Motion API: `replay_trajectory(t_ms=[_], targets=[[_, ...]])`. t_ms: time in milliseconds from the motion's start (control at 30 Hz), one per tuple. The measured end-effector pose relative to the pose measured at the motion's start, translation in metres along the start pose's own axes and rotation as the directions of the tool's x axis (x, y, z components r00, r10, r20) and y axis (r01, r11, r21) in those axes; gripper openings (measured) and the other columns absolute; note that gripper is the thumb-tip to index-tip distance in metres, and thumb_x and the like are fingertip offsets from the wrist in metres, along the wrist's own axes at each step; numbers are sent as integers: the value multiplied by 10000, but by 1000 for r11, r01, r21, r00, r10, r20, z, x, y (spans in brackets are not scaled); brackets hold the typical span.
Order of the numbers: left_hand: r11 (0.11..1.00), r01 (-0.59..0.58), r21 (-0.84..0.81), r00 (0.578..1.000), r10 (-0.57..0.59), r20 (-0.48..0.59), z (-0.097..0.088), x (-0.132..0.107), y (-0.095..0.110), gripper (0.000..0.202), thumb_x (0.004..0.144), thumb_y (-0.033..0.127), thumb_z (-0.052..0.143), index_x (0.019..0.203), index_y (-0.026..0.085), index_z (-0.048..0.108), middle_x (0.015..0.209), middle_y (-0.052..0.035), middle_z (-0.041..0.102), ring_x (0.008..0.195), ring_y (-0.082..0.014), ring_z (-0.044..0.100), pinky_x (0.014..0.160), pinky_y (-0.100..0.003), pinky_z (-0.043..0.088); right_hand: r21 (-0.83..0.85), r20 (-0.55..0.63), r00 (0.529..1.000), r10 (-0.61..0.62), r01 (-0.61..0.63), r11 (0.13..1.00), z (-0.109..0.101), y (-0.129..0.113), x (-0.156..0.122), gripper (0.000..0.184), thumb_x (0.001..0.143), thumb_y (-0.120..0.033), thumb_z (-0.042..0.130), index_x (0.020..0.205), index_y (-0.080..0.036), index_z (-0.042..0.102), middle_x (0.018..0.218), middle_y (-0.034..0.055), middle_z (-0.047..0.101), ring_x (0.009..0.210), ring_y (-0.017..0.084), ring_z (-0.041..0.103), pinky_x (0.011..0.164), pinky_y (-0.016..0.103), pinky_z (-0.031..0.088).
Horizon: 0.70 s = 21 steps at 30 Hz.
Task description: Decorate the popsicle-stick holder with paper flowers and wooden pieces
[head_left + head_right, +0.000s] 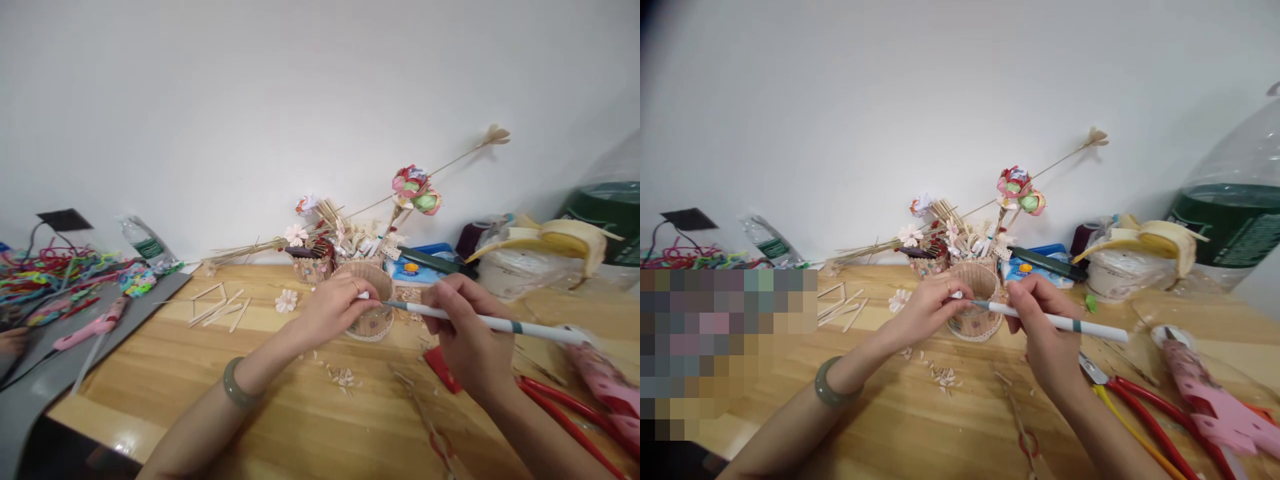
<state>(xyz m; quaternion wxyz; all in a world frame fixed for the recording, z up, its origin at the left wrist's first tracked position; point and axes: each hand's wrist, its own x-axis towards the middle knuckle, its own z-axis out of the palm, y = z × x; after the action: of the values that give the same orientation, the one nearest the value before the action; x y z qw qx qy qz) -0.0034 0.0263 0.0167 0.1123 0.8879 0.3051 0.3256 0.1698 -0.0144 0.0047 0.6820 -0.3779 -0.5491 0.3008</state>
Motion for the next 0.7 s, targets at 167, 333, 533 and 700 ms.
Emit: replay_trajectory(t_ms=[167,333,533,700], targets=[[999,-22,-30,1000,23,11,2,-1,2,181,872,237,478,829,139,625,807,-58,678,763,-154,592,736,-270,444,-29,12,1000,-5,5,1000,0,4,0,369,820,-403,576,516,-215,483,449,-33,443,431,106,363,411,263,256],[998,-49,-41,998,50,34,4,-2,4,207,882,226,446,921,131,626,856,-73,675,806,-165,597,739,-274,452,-79,52,999,5,-1,997,1,6,-2,343,805,-394,600,536,-207,500,451,-46,449,445,99,380,441,248,278],[997,70,-33,983,-63,170,0,-3,18,259,881,231,424,1081,174,577,891,-58,663,822,-175,588,751,-297,446,-108,132,989,68,-54,993,4,3,-2,359,812,-406,585,540,-194,483,457,-51,455,456,86,380,449,222,280],[875,234,-425,965,-158,208,0,-8,23,433,809,282,547,1224,206,452,649,19,593,572,-128,534,576,-250,421,-58,226,963,144,-134,989,6,1,-3,392,813,-450,565,538,-189,465,438,-54,446,427,73,353,416,207,256]])
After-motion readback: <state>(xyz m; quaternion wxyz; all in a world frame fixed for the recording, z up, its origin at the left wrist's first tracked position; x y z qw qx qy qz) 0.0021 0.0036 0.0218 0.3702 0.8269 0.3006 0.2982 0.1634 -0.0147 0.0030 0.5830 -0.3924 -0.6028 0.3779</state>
